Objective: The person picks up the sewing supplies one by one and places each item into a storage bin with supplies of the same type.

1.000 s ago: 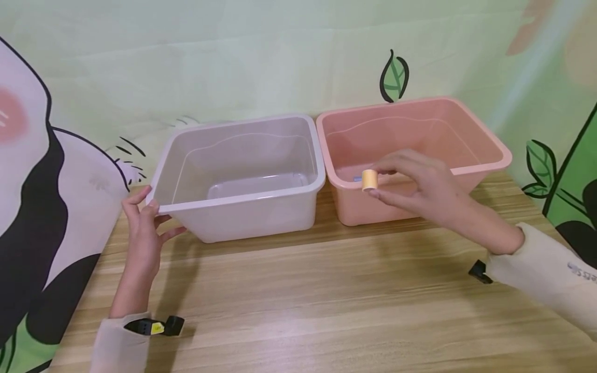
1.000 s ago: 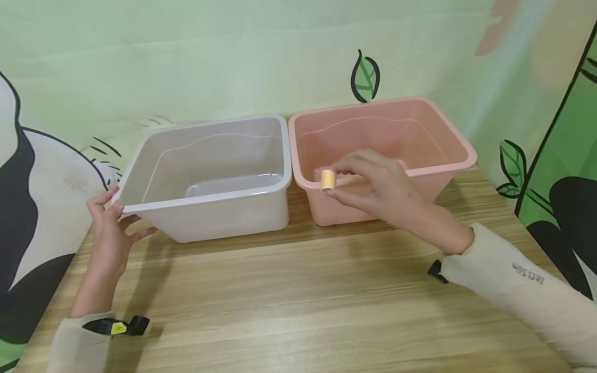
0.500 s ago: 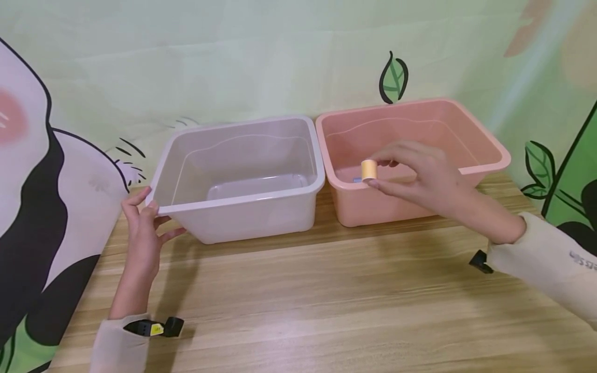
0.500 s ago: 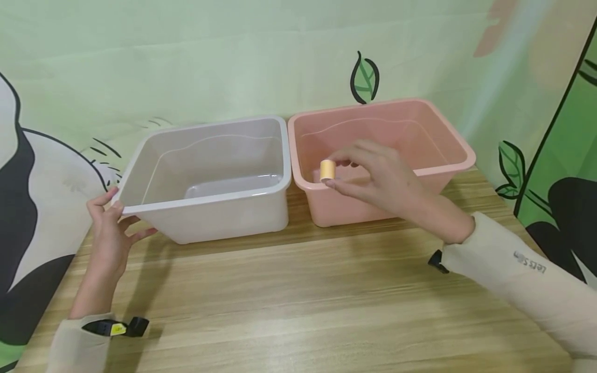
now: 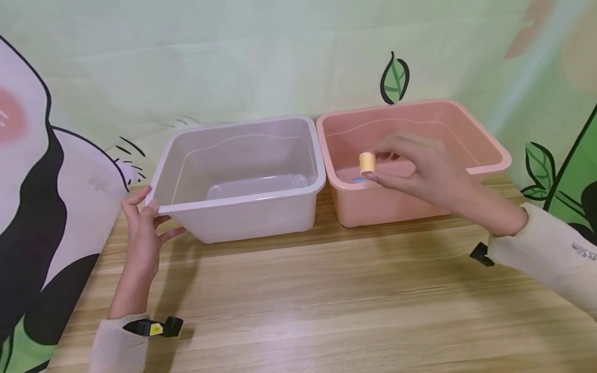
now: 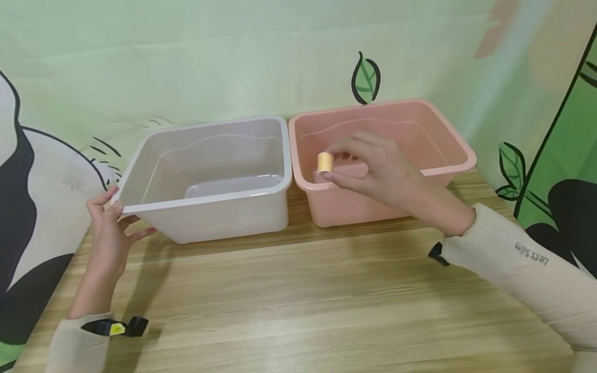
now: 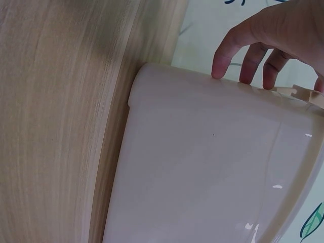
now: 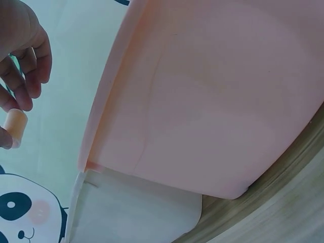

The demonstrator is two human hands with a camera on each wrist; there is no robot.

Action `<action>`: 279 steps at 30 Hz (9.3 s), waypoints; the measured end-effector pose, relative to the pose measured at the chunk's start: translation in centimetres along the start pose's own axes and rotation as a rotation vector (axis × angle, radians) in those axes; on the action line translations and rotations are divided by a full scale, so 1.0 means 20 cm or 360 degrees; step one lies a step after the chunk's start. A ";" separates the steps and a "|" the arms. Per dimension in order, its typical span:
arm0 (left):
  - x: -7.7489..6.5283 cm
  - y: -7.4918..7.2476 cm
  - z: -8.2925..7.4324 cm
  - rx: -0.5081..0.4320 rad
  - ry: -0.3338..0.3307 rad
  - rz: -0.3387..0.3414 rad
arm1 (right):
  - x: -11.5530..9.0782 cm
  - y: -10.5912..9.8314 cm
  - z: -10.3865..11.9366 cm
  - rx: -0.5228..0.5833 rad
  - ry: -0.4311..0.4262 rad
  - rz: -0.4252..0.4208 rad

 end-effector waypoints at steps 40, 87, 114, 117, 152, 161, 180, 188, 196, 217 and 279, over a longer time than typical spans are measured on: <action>0.01 0.00 0.00 -0.0071 -0.0034 -0.0031 | 0.11 -0.06 0.01 -0.0161 -0.0064 0.0056; 0.02 -0.01 0.02 -0.0049 -0.0041 -0.0029 | 0.18 -0.14 -0.09 -0.0131 0.0212 0.0071; 0.03 0.01 0.00 -0.0024 -0.0009 0.0005 | 0.24 -0.14 -0.14 -0.0198 0.0257 0.0133; 0.02 0.00 0.01 -0.0025 -0.0026 -0.0007 | 0.24 -0.13 -0.14 -0.0185 0.0238 0.0144; 0.06 0.05 0.01 0.0007 -0.0056 0.0052 | 0.36 -0.17 -0.24 -0.0205 0.0329 0.0341; 0.04 0.06 0.02 0.0001 -0.0034 0.0054 | 0.36 -0.20 -0.28 -0.0243 0.0376 0.0359; 0.02 0.00 0.00 -0.0044 -0.0034 0.0047 | 0.47 -0.18 -0.35 -0.0147 0.0320 0.0405; 0.02 -0.01 -0.02 -0.0037 -0.0030 0.0024 | 0.55 -0.17 -0.37 -0.0173 0.0270 0.0364; 0.05 0.00 -0.04 -0.0093 -0.0020 0.0031 | 0.62 -0.15 -0.42 -0.0169 0.0396 0.0465; 0.00 -0.02 -0.05 -0.0024 -0.0013 0.0024 | 0.64 0.10 -0.65 -0.0029 0.0574 0.1114; -0.03 -0.03 -0.02 0.0007 0.0022 0.0026 | 0.20 0.76 -0.85 0.0414 0.1054 0.2099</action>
Point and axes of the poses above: each hand's wrist, its own x-axis towards the middle knuckle, its own y-axis out of the palm, z = x × y, the point moved 6 cm from there along x, towards the middle knuckle
